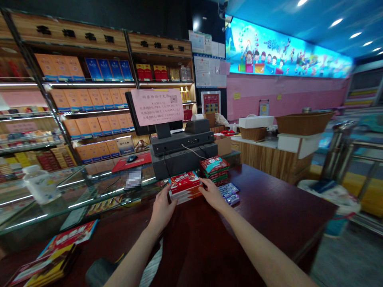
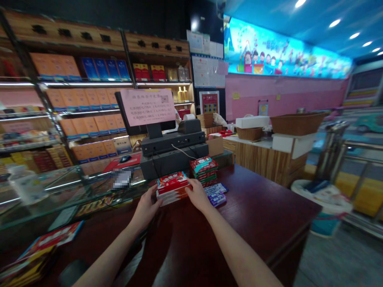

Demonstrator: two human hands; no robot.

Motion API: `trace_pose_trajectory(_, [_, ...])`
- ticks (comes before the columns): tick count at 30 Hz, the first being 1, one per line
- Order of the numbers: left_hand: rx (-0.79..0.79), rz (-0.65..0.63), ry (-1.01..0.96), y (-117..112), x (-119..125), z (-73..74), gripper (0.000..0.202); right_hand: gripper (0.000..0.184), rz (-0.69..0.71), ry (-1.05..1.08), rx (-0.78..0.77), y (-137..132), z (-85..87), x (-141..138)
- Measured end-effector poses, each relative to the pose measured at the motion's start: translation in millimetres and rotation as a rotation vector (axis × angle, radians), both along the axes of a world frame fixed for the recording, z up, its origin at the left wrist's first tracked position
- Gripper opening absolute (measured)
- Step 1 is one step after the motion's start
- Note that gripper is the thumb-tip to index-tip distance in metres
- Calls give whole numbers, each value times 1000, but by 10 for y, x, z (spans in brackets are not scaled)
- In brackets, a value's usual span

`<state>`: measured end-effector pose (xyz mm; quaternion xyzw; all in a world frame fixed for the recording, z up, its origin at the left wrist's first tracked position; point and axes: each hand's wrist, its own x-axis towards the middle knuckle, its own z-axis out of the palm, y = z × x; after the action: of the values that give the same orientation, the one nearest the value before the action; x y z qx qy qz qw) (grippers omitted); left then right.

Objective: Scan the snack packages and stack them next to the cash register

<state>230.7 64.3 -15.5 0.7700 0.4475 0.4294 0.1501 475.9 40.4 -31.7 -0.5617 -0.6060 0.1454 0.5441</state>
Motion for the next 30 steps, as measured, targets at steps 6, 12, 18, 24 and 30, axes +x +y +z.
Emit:
trace_pose_trajectory(6, [11,-22,14,-28,-5,-3,57,48,9,17,-12,-16,-16,-6])
trace_pose_trajectory(12, [5,-15,31,-69,-14,26,56,49,5,7,6,-24,-17,-28])
trace_pose_trajectory(18, [-9,17,57,-63,-18,5,58,49,-12,13,-3,-4,-30,-44])
trace_pose_trajectory(24, [-9,14,41,-44,-17,-19,61,49,-15,-7,5,-8,-30,-38])
trace_pose_trajectory(30, [-22,0,40,-63,-11,-23,62,48,-18,13,9,-15,-52,-39])
